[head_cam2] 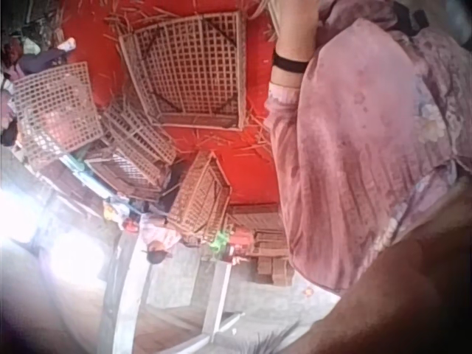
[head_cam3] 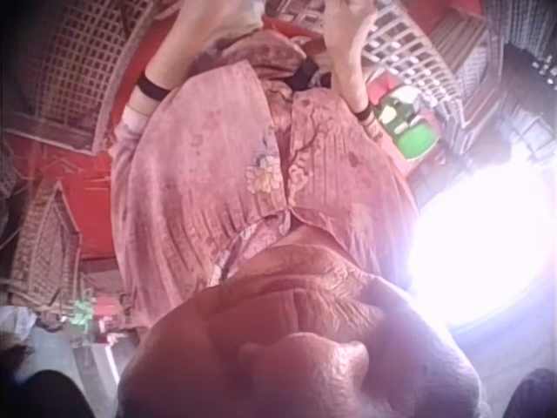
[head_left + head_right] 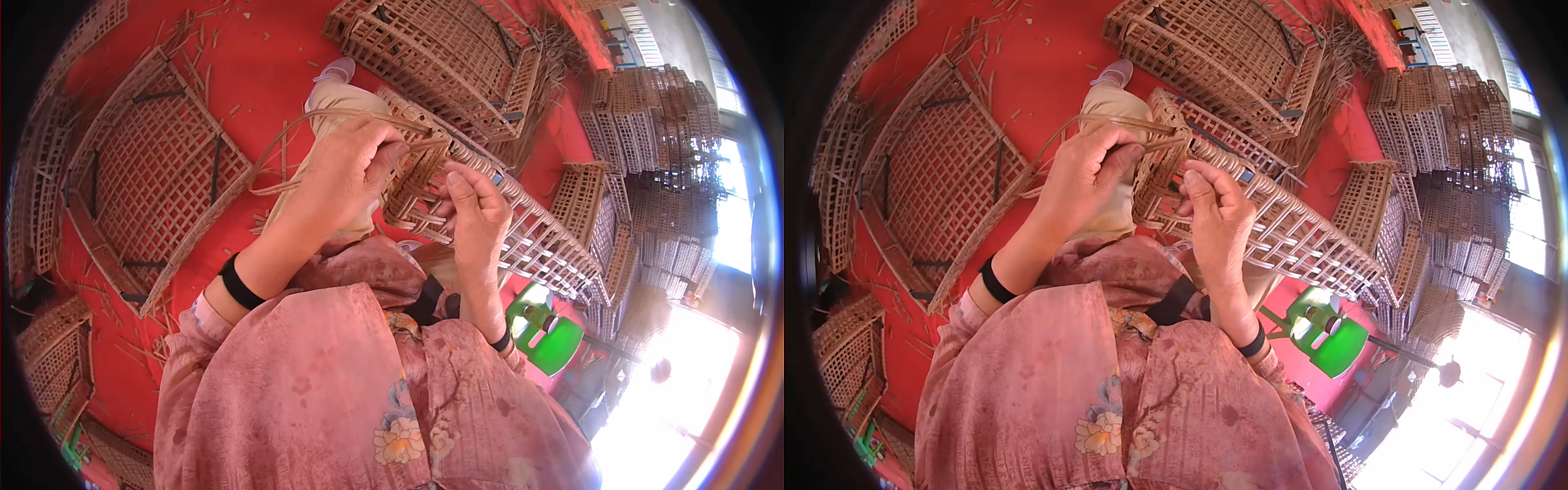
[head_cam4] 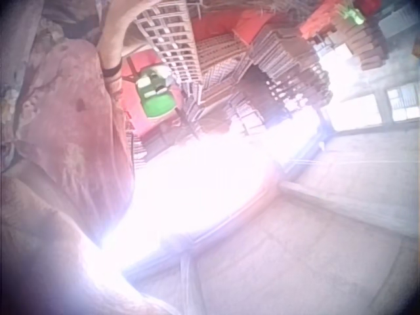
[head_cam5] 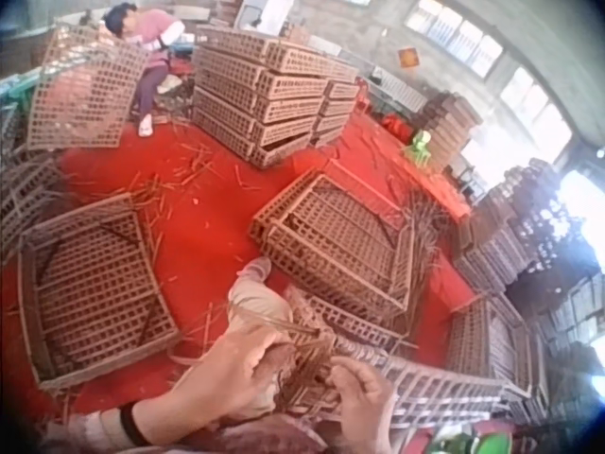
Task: The recorder is weaving thin bamboo strips into a pre-constructed bamboo frame to create a basket or furniture component.
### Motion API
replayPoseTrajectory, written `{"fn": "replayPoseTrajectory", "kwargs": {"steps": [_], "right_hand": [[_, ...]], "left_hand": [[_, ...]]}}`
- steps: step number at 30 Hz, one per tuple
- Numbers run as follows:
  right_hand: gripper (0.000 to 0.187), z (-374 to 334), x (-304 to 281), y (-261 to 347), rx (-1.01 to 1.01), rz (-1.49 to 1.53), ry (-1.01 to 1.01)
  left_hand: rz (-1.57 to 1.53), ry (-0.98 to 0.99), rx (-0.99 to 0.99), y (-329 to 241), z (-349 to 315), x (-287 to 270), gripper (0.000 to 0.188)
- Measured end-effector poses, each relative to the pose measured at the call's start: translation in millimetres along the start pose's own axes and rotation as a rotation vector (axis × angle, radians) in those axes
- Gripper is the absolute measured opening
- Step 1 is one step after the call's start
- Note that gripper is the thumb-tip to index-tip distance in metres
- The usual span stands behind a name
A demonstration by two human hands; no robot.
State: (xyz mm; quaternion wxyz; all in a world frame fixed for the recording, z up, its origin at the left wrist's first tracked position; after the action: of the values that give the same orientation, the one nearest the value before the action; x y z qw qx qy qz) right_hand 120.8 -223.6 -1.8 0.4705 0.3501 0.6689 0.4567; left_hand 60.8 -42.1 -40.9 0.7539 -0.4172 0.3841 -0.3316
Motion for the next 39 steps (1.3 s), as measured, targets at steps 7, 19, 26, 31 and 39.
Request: {"fn": "replayPoseTrajectory", "kwargs": {"steps": [7, 19, 26, 31, 39], "right_hand": [[0.020, -1, 2, -5, -0.032, -0.053, -0.009], [0.023, -1, 2, -1, -0.013, -0.083, 0.010], [0.023, -1, 3, 2, 0.027, -0.204, 0.001], [0.023, 3, 8, 5, -0.060, -0.361, 0.027], [0.020, 6, 8, 5, -0.052, -0.353, 0.063]], "left_hand": [[0.113, -0.071, 0.025, 4, -9, 3, 0.011], [-0.048, 0.057, -0.011, 3, -9, -1, 0.011], [0.016, 0.176, 0.038, 12, 9, -4, 0.012], [0.003, 0.285, 0.079, 9, 32, -8, 0.013], [0.127, 0.341, 0.105, -4, 40, -5, 0.022]]}}
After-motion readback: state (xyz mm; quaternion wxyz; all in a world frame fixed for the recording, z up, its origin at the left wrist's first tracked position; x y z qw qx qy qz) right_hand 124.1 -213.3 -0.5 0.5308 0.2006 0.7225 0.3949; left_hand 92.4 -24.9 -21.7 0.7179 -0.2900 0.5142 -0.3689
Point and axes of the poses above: each hand's wrist, its own z-axis towards the middle knuckle, its own x-axis out of the palm, y = z × x, the point moved 2 cm from there along z, towards the middle knuckle, and after that the axes turned 4 degrees about z, right-handed, at the moved point
